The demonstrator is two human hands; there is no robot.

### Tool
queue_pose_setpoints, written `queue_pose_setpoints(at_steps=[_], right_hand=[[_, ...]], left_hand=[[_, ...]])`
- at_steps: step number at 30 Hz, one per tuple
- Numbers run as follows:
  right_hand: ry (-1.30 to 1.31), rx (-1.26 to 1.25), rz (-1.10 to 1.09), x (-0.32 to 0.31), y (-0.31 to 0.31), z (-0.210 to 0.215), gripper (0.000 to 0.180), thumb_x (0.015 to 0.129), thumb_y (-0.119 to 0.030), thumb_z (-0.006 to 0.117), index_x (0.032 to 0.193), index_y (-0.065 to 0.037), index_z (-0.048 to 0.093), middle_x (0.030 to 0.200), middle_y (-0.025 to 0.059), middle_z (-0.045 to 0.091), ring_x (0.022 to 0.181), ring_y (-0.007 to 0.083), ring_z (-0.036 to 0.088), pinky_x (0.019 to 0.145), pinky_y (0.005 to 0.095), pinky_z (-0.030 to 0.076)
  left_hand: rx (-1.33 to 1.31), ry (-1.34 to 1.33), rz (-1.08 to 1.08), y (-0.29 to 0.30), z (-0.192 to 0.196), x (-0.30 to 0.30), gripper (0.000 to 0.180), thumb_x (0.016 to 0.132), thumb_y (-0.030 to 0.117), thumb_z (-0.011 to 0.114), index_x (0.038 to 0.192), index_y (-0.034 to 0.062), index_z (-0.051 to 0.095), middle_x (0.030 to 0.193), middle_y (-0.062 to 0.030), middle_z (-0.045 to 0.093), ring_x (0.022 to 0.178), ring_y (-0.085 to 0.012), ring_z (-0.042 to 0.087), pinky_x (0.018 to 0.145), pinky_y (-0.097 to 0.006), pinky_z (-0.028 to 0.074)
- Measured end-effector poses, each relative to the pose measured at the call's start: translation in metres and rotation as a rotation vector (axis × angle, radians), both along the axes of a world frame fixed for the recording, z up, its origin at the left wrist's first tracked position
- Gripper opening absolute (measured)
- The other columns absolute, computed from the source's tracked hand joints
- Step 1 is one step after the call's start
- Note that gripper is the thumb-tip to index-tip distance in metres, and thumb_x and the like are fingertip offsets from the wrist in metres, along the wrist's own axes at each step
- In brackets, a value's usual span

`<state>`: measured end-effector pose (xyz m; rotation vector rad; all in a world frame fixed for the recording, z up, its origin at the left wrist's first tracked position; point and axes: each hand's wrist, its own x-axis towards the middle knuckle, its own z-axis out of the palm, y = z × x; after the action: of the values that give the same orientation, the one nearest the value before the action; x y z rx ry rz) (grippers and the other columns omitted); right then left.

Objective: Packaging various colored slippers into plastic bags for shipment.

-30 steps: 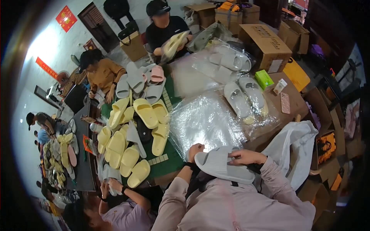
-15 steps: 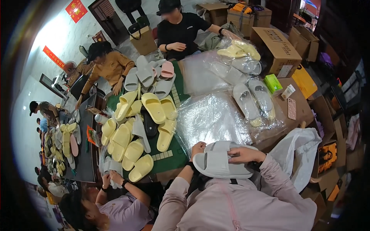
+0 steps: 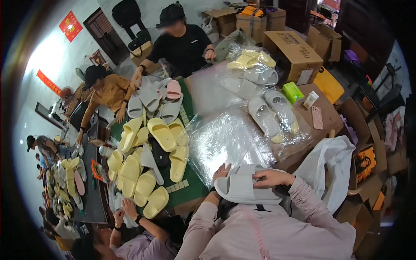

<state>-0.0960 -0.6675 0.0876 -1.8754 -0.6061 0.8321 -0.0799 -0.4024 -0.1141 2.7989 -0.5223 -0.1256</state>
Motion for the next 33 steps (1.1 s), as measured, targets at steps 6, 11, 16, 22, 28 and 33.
queue_pose_setpoints(at_steps=[6, 11, 16, 22, 28, 33], right_hand=[[-0.002, -0.007, -0.05, -0.013, -0.01, -0.006, 0.046, 0.084, -0.027, 0.06, 0.118, 0.002, 0.051, 0.11, 0.0172, 0.058, 0.1, 0.0227, 0.055, 0.086, 0.0299, 0.041], [-0.019, 0.041, -0.11, -0.02, -0.022, -0.019, 0.049, 0.085, -0.032, 0.06, 0.119, 0.001, 0.051, 0.107, 0.0156, 0.06, 0.095, 0.0195, 0.057, 0.083, 0.029, 0.042], [-0.03, -0.03, -0.103, -0.016, -0.014, -0.009, 0.047, 0.084, -0.032, 0.061, 0.117, 0.0, 0.053, 0.093, 0.0158, 0.061, 0.088, 0.0194, 0.057, 0.079, 0.0305, 0.043], [-0.253, 0.152, -0.091, 0.001, 0.009, -0.011, 0.04, 0.081, -0.029, 0.062, 0.11, -0.001, 0.056, 0.09, 0.0138, 0.056, 0.084, 0.0253, 0.055, 0.073, 0.0314, 0.043], [-0.504, 0.104, -0.134, 0.024, 0.019, -0.017, 0.033, 0.078, -0.027, 0.062, 0.099, -0.002, 0.058, 0.083, 0.014, 0.051, 0.079, 0.0318, 0.054, 0.07, 0.0368, 0.043], [-0.519, -0.126, -0.334, 0.022, 0.012, -0.028, 0.03, 0.079, -0.03, 0.06, 0.092, -0.004, 0.059, 0.081, 0.0155, 0.053, 0.077, 0.0334, 0.055, 0.065, 0.0395, 0.043]], left_hand=[[0.481, 0.048, 0.073, -0.011, 0.031, -0.004, 0.041, 0.084, 0.031, 0.046, 0.124, 0.0242, 0.045, 0.096, -0.0051, 0.055, 0.09, -0.0242, 0.055, 0.081, -0.046, 0.035], [0.214, -0.061, 0.135, -0.004, 0.042, 0.016, 0.021, 0.083, 0.024, 0.048, 0.099, 0.0145, 0.059, 0.088, -0.0067, 0.058, 0.083, -0.0244, 0.057, 0.076, -0.044, 0.04], [-0.234, -0.169, 0.219, 0.007, 0.072, 0.037, 0.023, 0.087, 0.018, 0.046, 0.101, 0.0077, 0.06, 0.084, -0.0128, 0.062, 0.076, -0.0315, 0.059, 0.068, -0.042, 0.047], [-0.5, 0.04, 0.256, 0.018, 0.125, 0.054, 0.026, 0.089, 0.023, 0.048, 0.097, 0.0038, 0.065, 0.09, -0.0185, 0.064, 0.081, -0.0349, 0.061, 0.071, -0.039, 0.049], [-0.738, 0.084, 0.348, 0.027, 0.143, 0.046, 0.028, 0.089, 0.024, 0.051, 0.103, 0.0037, 0.063, 0.096, -0.0198, 0.063, 0.088, -0.0299, 0.063, 0.075, -0.033, 0.048], [-0.698, -0.125, 0.471, 0.015, 0.135, 0.036, 0.027, 0.091, 0.019, 0.047, 0.107, 0.0033, 0.061, 0.102, -0.0171, 0.062, 0.093, -0.0331, 0.059, 0.081, -0.036, 0.046]])
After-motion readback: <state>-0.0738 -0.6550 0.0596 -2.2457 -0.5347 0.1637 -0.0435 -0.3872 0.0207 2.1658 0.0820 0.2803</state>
